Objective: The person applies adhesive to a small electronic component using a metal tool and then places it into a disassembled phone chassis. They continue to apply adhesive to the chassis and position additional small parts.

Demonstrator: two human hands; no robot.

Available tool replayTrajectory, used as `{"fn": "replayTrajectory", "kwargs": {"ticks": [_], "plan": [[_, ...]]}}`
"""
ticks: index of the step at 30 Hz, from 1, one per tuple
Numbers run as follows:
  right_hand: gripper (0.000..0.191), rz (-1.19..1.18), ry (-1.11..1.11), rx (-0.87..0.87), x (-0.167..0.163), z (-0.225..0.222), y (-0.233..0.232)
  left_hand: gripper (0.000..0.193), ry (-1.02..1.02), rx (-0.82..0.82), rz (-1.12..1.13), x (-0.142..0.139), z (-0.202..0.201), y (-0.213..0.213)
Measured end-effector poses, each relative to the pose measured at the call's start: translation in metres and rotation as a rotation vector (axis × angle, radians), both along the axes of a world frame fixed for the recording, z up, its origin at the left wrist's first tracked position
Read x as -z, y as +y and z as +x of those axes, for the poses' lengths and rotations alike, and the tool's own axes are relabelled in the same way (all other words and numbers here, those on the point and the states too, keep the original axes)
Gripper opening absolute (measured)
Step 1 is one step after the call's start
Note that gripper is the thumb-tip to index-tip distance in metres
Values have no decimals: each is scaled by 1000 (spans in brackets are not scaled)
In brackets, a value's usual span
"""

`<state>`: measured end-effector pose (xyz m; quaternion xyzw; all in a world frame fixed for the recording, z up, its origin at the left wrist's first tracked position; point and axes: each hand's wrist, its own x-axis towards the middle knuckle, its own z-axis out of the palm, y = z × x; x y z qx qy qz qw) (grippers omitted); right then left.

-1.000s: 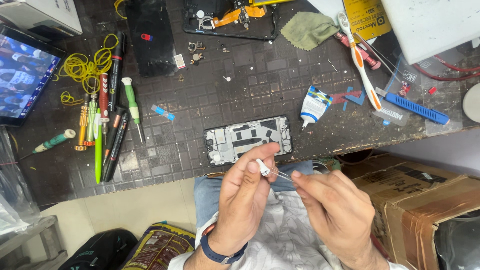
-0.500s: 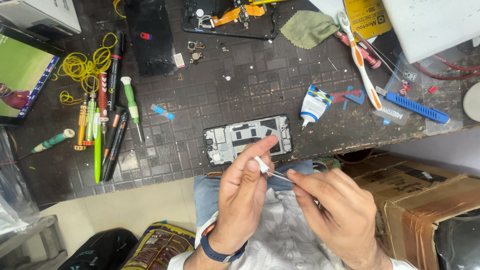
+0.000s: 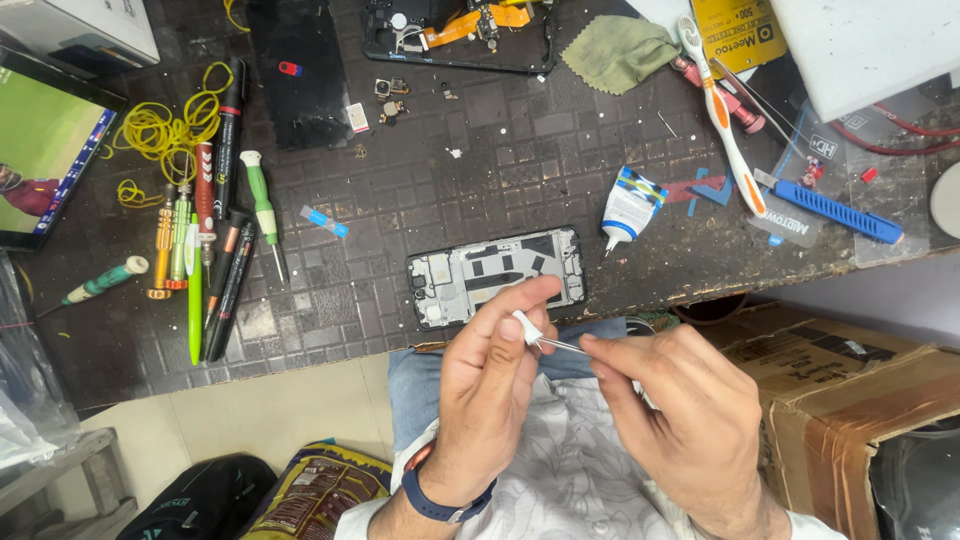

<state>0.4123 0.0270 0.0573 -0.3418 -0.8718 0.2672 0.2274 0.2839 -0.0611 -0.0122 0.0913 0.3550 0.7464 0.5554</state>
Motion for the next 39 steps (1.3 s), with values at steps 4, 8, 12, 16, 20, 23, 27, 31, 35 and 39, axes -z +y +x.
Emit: {"fn": "replayTrajectory", "kwargs": {"ticks": [4,8,12,16,20,23,27,31,35,39], "plan": [[24,-16,12,25,2,-2,-1,48,18,11,1,0,0,0],[26,9,19,14,6,-3,-2,48,-13,16,-3,0,-2,1],[28,149,-37,-36,11,0,2,49,-35,33,-6,-1,-3,0],[29,258,-76,-122,18,0,6,49,-117,56,-29,-2,-5,-1],[27,261,-132,-161,20,2,11,49,-165,79,-3,0,-7,-1],[26,298,-128,-187,20,4,15,47,-214,94,6,1,-6,-3],[24,362,-95,-203,19,1,18,40,-280,97,43,4,-5,-3],[20,355,-89,-118,12,-2,15,30,-382,110,102,5,-2,-1],[20,274,-154,70,11,-6,-3,30,-427,105,109,3,3,2],[20,159,-117,52,15,-6,-9,31,-412,101,131,3,-1,1]]}}
